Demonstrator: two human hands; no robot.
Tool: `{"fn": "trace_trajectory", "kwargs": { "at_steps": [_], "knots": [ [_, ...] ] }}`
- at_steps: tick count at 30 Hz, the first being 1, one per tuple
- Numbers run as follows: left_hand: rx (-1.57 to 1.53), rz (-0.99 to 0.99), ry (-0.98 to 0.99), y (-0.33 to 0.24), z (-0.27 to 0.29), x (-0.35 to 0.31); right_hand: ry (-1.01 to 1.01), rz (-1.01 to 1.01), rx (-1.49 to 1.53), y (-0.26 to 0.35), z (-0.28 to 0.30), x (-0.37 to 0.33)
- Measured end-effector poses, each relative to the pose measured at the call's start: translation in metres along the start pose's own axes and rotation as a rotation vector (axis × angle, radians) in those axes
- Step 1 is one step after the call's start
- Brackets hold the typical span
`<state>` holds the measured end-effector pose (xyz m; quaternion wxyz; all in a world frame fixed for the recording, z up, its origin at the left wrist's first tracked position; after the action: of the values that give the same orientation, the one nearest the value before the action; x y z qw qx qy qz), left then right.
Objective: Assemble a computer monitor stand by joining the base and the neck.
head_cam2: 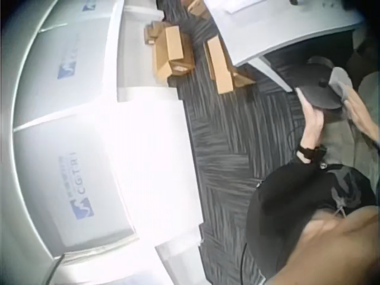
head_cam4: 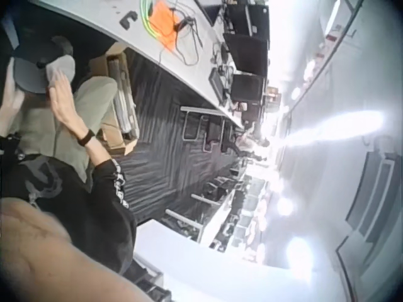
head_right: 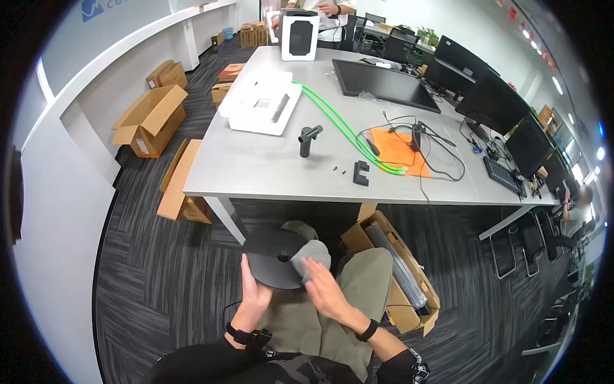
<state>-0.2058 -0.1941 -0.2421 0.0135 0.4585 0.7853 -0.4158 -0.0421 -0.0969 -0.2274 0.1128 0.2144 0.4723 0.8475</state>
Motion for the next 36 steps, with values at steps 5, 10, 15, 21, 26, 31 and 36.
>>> {"fn": "trace_trajectory", "kwargs": {
  "at_steps": [5, 10, 15, 21, 26, 31, 36],
  "knots": [
    [0.021, 0.131, 0.076, 0.002, -0.007, -0.009, -0.633, -0.613, 0.707, -0.069, 0.029, -0.004],
    [0.144, 0.227, 0.147, 0.004, -0.015, -0.013, -0.597, -0.636, 1.408, -0.072, 0.05, 0.016],
    [0.139, 0.23, 0.187, -0.004, -0.008, -0.011, -0.42, -0.702, 1.342, -0.057, 0.058, 0.026],
    [0.235, 0.309, 0.268, 0.005, -0.007, -0.012, -0.365, -0.75, 1.131, -0.041, 0.077, 0.034],
    [0.278, 0.327, 0.327, 0.005, -0.012, -0.017, -0.208, -0.689, 0.678, -0.041, 0.082, 0.037],
    [0.332, 0.322, 0.331, 0.001, -0.014, -0.019, -0.241, -0.6, 0.592, -0.045, 0.076, 0.039],
    [0.626, 0.34, 0.501, 0.011, -0.012, -0.018, -0.054, -0.582, 0.589, -0.024, 0.077, 0.057]
  ]
}}
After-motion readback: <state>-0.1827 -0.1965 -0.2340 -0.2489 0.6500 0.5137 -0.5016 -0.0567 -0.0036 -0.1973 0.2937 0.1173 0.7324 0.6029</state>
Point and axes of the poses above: each hand's wrist, its own x-axis towards the middle knuckle, its own z-axis out of the back of the hand, y = z × x, the point moved 3 cm from there along x, towards the middle knuckle, and after that the axes turned 15 degrees about x, right-handed, at the moved point
